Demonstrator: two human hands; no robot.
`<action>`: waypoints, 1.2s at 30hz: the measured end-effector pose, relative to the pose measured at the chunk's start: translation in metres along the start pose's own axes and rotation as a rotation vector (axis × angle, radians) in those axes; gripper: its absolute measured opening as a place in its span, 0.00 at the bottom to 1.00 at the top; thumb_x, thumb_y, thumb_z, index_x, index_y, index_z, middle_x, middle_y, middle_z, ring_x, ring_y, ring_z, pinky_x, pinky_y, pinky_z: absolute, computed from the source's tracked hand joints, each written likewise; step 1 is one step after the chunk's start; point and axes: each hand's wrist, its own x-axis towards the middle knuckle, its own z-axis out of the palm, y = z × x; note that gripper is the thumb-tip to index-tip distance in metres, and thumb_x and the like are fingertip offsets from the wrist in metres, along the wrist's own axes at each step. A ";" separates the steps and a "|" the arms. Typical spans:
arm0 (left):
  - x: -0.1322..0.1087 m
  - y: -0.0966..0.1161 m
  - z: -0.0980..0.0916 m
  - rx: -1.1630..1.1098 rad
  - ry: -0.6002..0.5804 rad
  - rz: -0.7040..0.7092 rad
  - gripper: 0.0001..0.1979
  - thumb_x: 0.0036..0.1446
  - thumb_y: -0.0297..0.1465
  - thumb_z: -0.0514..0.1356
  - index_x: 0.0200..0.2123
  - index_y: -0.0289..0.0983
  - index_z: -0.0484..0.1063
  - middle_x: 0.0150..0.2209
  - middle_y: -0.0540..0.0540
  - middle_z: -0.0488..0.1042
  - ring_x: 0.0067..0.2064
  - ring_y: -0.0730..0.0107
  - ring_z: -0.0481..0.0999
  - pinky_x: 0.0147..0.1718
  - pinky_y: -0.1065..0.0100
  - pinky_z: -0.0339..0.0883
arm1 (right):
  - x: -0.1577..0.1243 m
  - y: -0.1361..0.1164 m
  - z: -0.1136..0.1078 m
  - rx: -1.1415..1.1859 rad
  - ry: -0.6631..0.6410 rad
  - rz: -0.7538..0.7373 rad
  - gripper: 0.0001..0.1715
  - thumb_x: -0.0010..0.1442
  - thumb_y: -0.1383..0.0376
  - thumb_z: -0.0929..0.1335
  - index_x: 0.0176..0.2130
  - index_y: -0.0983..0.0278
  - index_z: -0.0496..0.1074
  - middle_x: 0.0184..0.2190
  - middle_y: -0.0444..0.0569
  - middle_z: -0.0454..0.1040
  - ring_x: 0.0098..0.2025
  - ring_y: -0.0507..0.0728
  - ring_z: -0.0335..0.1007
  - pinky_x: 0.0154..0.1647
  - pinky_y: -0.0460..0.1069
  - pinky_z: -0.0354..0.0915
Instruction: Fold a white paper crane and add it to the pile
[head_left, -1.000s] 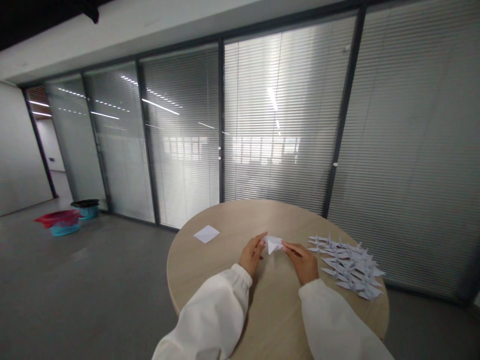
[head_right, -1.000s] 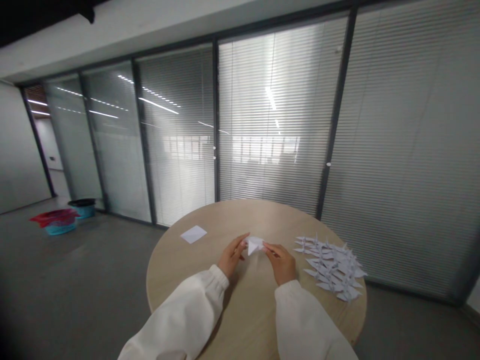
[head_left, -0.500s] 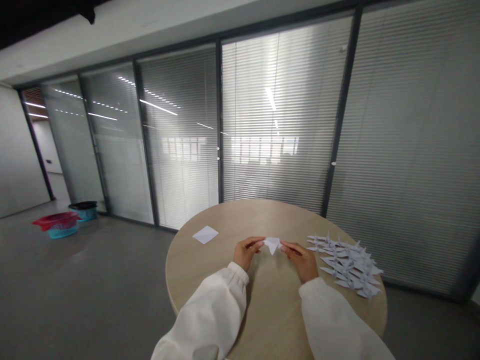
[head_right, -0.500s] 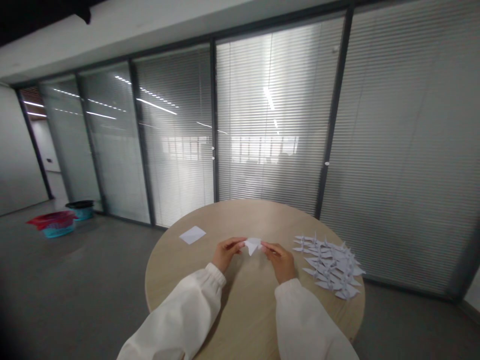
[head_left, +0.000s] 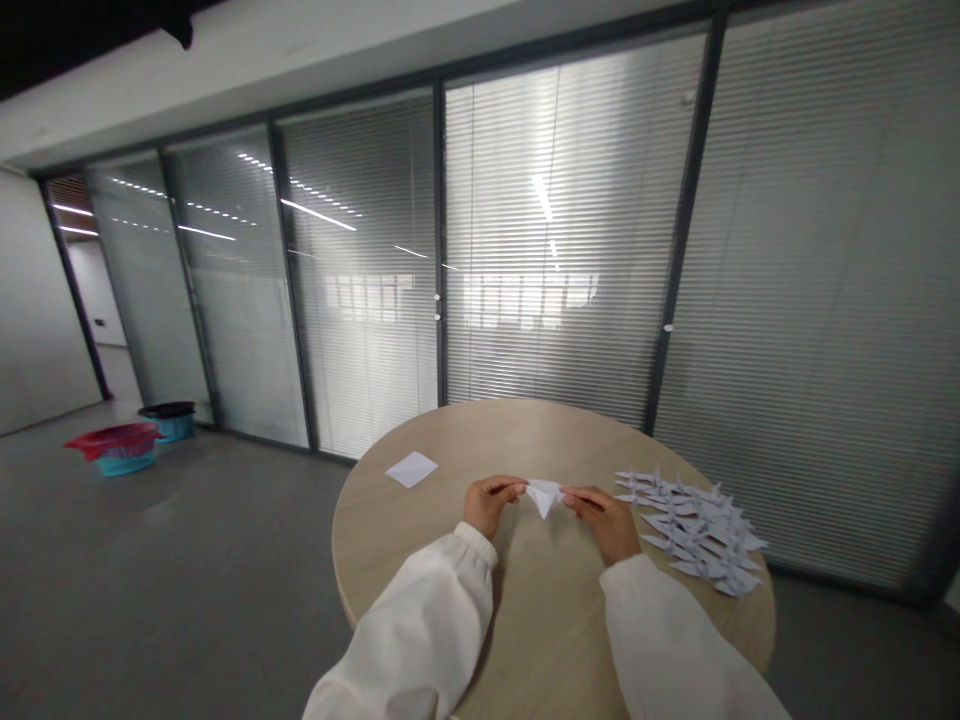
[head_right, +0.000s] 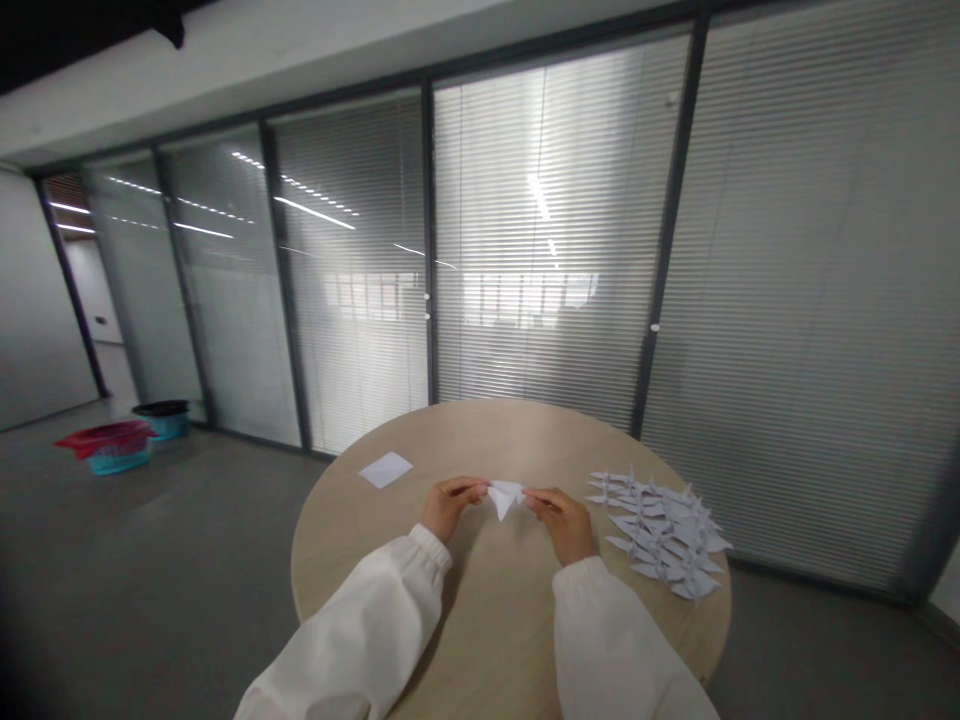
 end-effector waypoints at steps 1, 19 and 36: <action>0.001 -0.001 -0.001 0.009 -0.005 0.000 0.09 0.36 0.32 0.63 0.23 0.33 0.75 0.21 0.47 0.73 0.22 0.76 0.66 0.24 0.74 0.63 | 0.001 0.002 0.000 -0.002 -0.007 0.009 0.15 0.45 0.56 0.67 0.32 0.62 0.74 0.29 0.47 0.74 0.27 0.53 0.66 0.28 0.46 0.63; 0.004 -0.014 -0.003 -0.247 0.001 -0.141 0.15 0.31 0.34 0.66 0.25 0.31 0.71 0.24 0.47 0.73 0.28 0.73 0.71 0.33 0.69 0.68 | 0.001 0.010 0.000 0.122 -0.008 0.075 0.21 0.46 0.53 0.66 0.33 0.66 0.71 0.29 0.51 0.74 0.32 0.58 0.69 0.30 0.49 0.65; 0.005 -0.013 -0.003 -0.289 0.078 -0.248 0.13 0.29 0.30 0.67 0.24 0.30 0.74 0.24 0.45 0.75 0.27 0.72 0.73 0.32 0.71 0.70 | 0.002 0.017 -0.001 0.117 0.037 0.124 0.22 0.45 0.51 0.65 0.32 0.65 0.71 0.26 0.50 0.74 0.31 0.58 0.70 0.27 0.48 0.66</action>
